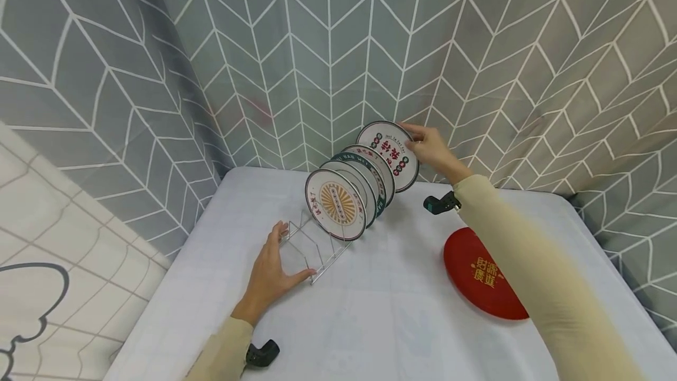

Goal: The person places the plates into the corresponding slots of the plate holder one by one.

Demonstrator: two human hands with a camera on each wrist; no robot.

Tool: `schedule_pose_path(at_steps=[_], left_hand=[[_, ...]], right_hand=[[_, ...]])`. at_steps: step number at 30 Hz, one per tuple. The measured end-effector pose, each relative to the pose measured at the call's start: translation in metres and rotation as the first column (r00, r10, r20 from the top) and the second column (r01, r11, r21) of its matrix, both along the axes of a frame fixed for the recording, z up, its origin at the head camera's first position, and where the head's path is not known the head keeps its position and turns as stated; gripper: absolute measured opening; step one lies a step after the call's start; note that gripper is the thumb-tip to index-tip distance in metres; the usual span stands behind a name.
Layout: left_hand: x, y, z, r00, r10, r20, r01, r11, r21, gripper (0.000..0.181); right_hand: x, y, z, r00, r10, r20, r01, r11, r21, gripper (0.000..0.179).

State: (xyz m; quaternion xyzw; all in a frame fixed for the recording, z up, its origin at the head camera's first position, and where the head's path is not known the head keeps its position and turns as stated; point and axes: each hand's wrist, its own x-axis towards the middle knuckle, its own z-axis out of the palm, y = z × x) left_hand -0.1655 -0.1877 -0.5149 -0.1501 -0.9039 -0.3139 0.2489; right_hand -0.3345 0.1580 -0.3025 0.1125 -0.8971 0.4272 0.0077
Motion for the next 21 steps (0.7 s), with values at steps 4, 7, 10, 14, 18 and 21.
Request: schedule_pose_path(at_steps=[4, 7, 10, 14, 18, 21], left_hand=[[0.0, 0.0, -0.002, 1.0, -0.004, -0.019, 0.004, 1.0, 0.005, 0.13], [-0.001, 0.0, -0.002, 1.0, -0.007, -0.025, 0.007, 1.0, 0.001, 0.13], [-0.001, 0.001, -0.003, 1.0, -0.003, -0.019, 0.003, 1.0, -0.012, 0.129], [-0.002, 0.002, -0.002, 1.0, -0.005, -0.018, 0.004, 1.0, -0.009, 0.128], [-0.002, 0.001, -0.002, 1.0, -0.003, -0.031, 0.002, 1.0, -0.005, 0.127], [-0.002, -0.001, -0.003, 0.999, 0.0, -0.033, -0.001, 1.0, -0.008, 0.128]], right_hand=[[-0.003, -0.011, -0.013, 1.0, 0.014, 0.006, -0.014, 0.998, 0.064, 0.051], [-0.005, -0.015, -0.022, 0.998, 0.059, 0.037, -0.062, 0.994, 0.088, 0.051], [-0.008, -0.017, -0.03, 0.994, 0.094, 0.058, -0.1, 0.99, 0.102, 0.052], [-0.013, -0.014, -0.04, 0.99, 0.135, 0.046, -0.138, 0.987, 0.081, 0.051], [-0.019, -0.01, -0.048, 0.986, 0.151, 0.071, -0.153, 0.988, 0.017, 0.05], [-0.021, -0.011, -0.051, 0.982, 0.147, 0.117, -0.145, 0.989, -0.026, 0.05]])
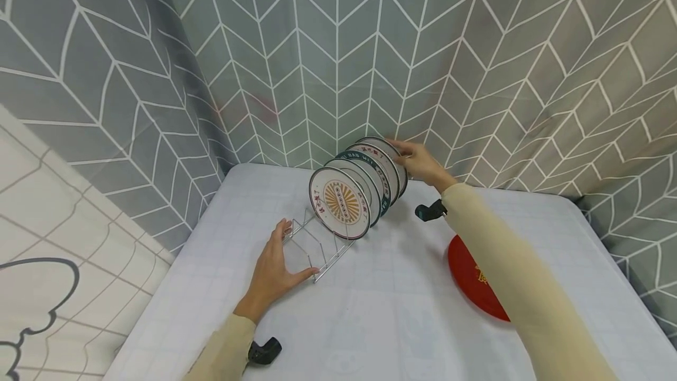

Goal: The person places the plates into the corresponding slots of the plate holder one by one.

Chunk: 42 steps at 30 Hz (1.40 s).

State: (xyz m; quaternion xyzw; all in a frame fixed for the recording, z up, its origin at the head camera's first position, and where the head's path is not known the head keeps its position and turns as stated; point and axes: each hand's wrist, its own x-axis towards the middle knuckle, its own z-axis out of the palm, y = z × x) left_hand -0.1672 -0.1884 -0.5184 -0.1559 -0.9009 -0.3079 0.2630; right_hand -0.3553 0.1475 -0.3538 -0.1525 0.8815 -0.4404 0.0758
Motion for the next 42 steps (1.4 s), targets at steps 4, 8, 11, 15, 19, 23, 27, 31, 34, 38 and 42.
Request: schedule_pose_path(at_steps=[4, 8, 11, 15, 19, 23, 27, 31, 34, 38, 42], left_hand=[[0.0, 0.001, -0.001, 1.0, -0.004, 0.008, 0.004, 1.0, 0.002, 0.129], [0.001, 0.002, -0.002, 1.0, -0.002, 0.003, 0.002, 1.0, 0.003, 0.128], [-0.001, 0.003, -0.003, 1.0, -0.012, 0.0, 0.012, 1.0, 0.01, 0.128], [-0.003, 0.005, -0.002, 1.0, -0.025, 0.004, 0.025, 1.0, 0.007, 0.129], [-0.006, 0.009, 0.003, 0.999, -0.039, 0.007, 0.039, 0.999, 0.014, 0.129], [-0.009, 0.012, 0.007, 0.998, -0.06, 0.006, 0.059, 0.998, 0.026, 0.128], [-0.008, 0.009, 0.009, 0.998, -0.05, 0.027, 0.05, 0.998, 0.031, 0.126], [-0.006, 0.004, 0.008, 0.998, -0.028, 0.048, 0.026, 0.999, 0.033, 0.127], [-0.004, 0.0, 0.007, 0.999, -0.023, 0.049, 0.022, 0.999, 0.032, 0.129], [-0.001, -0.001, 0.006, 0.999, -0.026, 0.042, 0.025, 0.999, 0.042, 0.13], [0.002, 0.001, 0.005, 0.999, -0.03, 0.042, 0.028, 0.998, 0.05, 0.13]], right_hand=[[0.003, 0.0, 0.0, 1.0, -0.007, 0.022, 0.007, 1.0, 0.002, 0.051], [0.008, 0.003, 0.003, 1.0, 0.003, -0.016, -0.003, 1.0, -0.02, 0.054], [0.024, 0.007, 0.017, 0.998, -0.014, -0.06, 0.008, 0.995, -0.103, 0.058], [0.047, 0.02, 0.026, 0.996, -0.037, -0.087, 0.014, 0.969, -0.248, 0.06], [0.075, 0.041, 0.013, 0.994, -0.022, -0.105, -0.013, 0.947, -0.321, 0.058], [0.119, 0.062, -0.012, 0.996, -0.002, -0.092, -0.031, 0.935, -0.353, 0.056], [0.158, 0.084, -0.045, 0.998, 0.033, -0.053, -0.049, 0.936, -0.348, 0.055], [0.187, 0.102, -0.071, 0.999, 0.048, 0.01, -0.042, 0.947, -0.32, 0.056], [0.203, 0.112, -0.081, 0.998, 0.042, 0.05, -0.024, 0.951, -0.308, 0.057], [0.218, 0.124, -0.08, 0.997, 0.052, 0.051, -0.035, 0.954, -0.298, 0.057], [0.225, 0.145, -0.072, 0.994, 0.113, 0.0, -0.107, 0.947, -0.301, 0.057]])
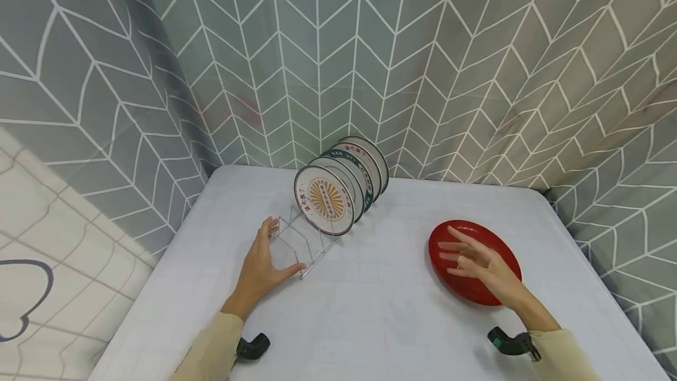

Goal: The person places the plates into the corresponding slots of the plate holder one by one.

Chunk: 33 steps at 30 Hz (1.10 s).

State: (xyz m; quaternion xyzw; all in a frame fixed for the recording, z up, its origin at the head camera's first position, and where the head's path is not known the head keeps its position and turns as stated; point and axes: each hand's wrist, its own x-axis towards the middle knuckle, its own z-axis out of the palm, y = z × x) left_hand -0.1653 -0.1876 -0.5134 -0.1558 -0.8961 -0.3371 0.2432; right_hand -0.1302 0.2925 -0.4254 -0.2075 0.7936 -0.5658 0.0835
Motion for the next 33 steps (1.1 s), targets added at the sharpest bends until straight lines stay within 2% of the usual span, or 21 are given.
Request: schedule_pose_path(at_steps=[2, 4, 8, 10, 12, 15, 17, 19, 22, 28, 31, 33], left_hand=[[0.001, 0.0, 0.0, 1.0, 0.005, 0.0, -0.005, 1.0, 0.001, 0.13], [0.001, 0.0, 0.0, 1.0, 0.012, -0.003, -0.012, 1.0, 0.005, 0.13], [0.001, 0.0, -0.002, 1.0, 0.011, 0.011, -0.011, 1.0, 0.007, 0.13], [0.0, 0.0, -0.003, 1.0, 0.005, 0.023, -0.005, 1.0, 0.008, 0.129], [0.0, 0.001, -0.003, 1.0, 0.005, 0.028, -0.005, 1.0, 0.002, 0.129], [0.0, 0.0, -0.002, 1.0, 0.008, 0.025, -0.008, 1.0, -0.001, 0.128], [0.0, 0.0, -0.001, 1.0, 0.009, 0.02, -0.009, 1.0, -0.005, 0.128], [0.0, 0.0, 0.0, 1.0, 0.011, 0.019, -0.011, 1.0, -0.006, 0.128], [0.0, -0.001, 0.0, 1.0, 0.009, 0.021, -0.009, 1.0, -0.004, 0.129], [0.001, 0.0, -0.002, 1.0, 0.012, -0.001, -0.012, 1.0, 0.009, 0.132], [0.001, 0.001, -0.002, 1.0, 0.011, -0.011, -0.01, 1.0, 0.01, 0.131], [0.001, 0.001, -0.002, 1.0, 0.011, -0.011, -0.011, 1.0, 0.011, 0.131]], right_hand=[[-0.001, 0.016, 0.003, 1.0, 0.01, -0.016, -0.01, 1.0, 0.004, 0.056], [-0.004, 0.037, 0.004, 0.999, -0.018, -0.027, 0.019, 0.999, 0.031, 0.055], [-0.004, 0.089, 0.005, 0.986, -0.156, -0.064, 0.162, 0.982, 0.101, 0.053], [0.0, 0.115, 0.003, 0.976, -0.21, -0.059, 0.212, 0.977, 0.037, 0.051], [0.006, 0.136, 0.0, 0.97, -0.239, -0.033, 0.237, 0.969, -0.067, 0.05], [0.015, 0.159, -0.009, 0.969, -0.238, 0.061, 0.245, 0.95, -0.192, 0.051], [0.02, 0.168, -0.017, 0.962, -0.25, 0.111, 0.263, 0.957, -0.123, 0.051], [0.024, 0.171, -0.024, 0.949, -0.268, 0.168, 0.271, 0.963, 0.004, 0.051], [0.027, 0.168, -0.032, 0.931, -0.29, 0.222, 0.257, 0.952, 0.163, 0.048], [0.022, 0.15, -0.032, 0.889, -0.28, 0.362, 0.203, 0.95, 0.235, 0.035], [0.018, 0.14, -0.031, 0.861, -0.32, 0.395, 0.202, 0.928, 0.313, 0.052], [0.016, 0.133, -0.031, 0.857, -0.342, 0.386, 0.204, 0.912, 0.356, 0.067]])
